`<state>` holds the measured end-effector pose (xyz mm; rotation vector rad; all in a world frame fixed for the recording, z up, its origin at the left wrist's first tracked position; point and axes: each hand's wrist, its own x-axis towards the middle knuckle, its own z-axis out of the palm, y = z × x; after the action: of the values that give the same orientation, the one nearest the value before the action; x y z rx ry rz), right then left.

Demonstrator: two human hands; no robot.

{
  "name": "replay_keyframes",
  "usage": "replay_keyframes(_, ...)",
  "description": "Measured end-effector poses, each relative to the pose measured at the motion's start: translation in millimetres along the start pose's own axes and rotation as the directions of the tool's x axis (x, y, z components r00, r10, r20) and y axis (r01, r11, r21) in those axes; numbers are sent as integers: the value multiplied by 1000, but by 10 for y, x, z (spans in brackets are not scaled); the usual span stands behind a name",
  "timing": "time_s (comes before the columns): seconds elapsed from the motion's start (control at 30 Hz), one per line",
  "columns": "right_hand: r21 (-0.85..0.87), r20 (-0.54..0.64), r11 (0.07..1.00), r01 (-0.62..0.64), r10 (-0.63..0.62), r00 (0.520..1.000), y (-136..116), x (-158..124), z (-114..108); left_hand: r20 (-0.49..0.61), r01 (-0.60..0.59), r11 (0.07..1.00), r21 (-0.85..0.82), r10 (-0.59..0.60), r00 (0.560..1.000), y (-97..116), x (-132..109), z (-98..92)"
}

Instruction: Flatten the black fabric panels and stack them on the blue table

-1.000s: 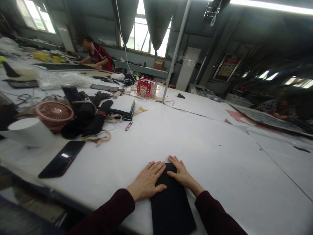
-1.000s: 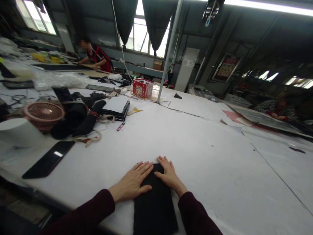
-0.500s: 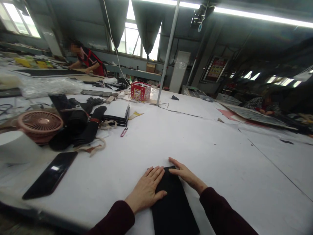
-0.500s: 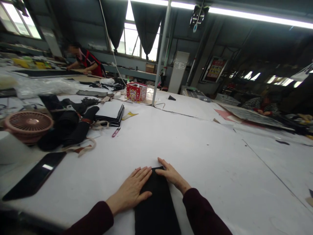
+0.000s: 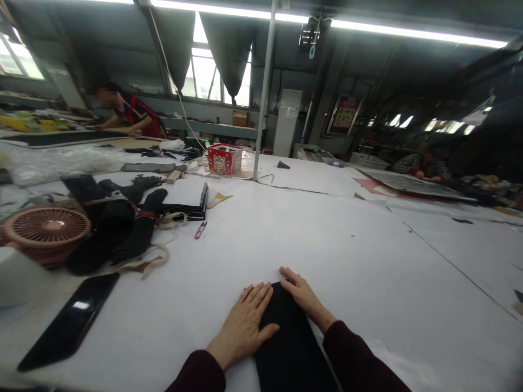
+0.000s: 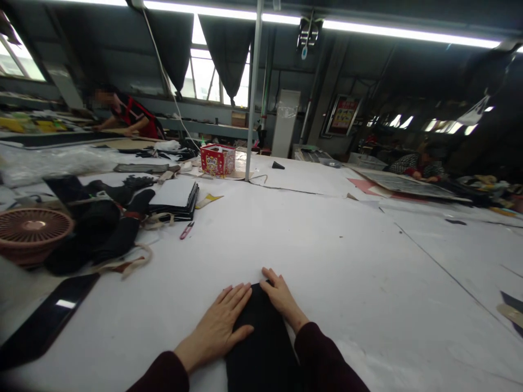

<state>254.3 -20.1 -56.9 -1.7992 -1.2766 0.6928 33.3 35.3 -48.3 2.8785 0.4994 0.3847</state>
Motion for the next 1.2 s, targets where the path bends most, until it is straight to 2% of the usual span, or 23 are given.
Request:
replay_keyframes(0.17, 52, -41, 998, 28, -26, 999, -2, -62, -2, -20, -14, 1000, 16, 15, 1000, -14, 5, 30)
replay_keyframes(0.27, 124, -27, 992, -2, 6, 1000, -12, -50, -70, -23, -23, 1000, 17, 23, 999, -18, 8, 38)
replay_keyframes(0.37, 167, -34, 985, -34, 40, 999, -37, -29, -27, -24, -22, 1000, 19, 22, 999, -17, 11, 43)
replay_keyframes(0.5, -62, -155, 998, 16, -25, 988, -45, -61, 189, -16, -20, 1000, 14, 20, 1000, -15, 20, 47)
replay_keyframes(0.6, -147, -156, 989, 35, -58, 986, -27, -92, 252, 0, -15, 1000, 10, 15, 1000, -10, 28, 33)
replay_keyframes(0.7, -114, -154, 993, 31, -49, 987, -16, -93, 173, 8, -18, 1000, 11, 18, 1000, -4, 27, 14)
replay_keyframes(0.87, 86, -166, 996, 10, 4, 986, -6, -108, 51, -9, -16, 1000, 17, 16, 1000, 5, 10, 19)
replay_keyframes(1.07, -74, -154, 986, 147, -157, 976, 35, -205, 114, -8, -18, 1000, 25, 18, 1000, 9, 16, 39)
replay_keyframes(1.13, -17, -159, 992, 128, -130, 979, 41, -204, 82, -14, -18, 999, 31, 19, 1000, 12, 18, 36)
replay_keyframes(1.2, 118, -156, 990, 78, -59, 986, 42, -190, 25, -20, -16, 999, 33, 16, 1000, 17, 16, 31)
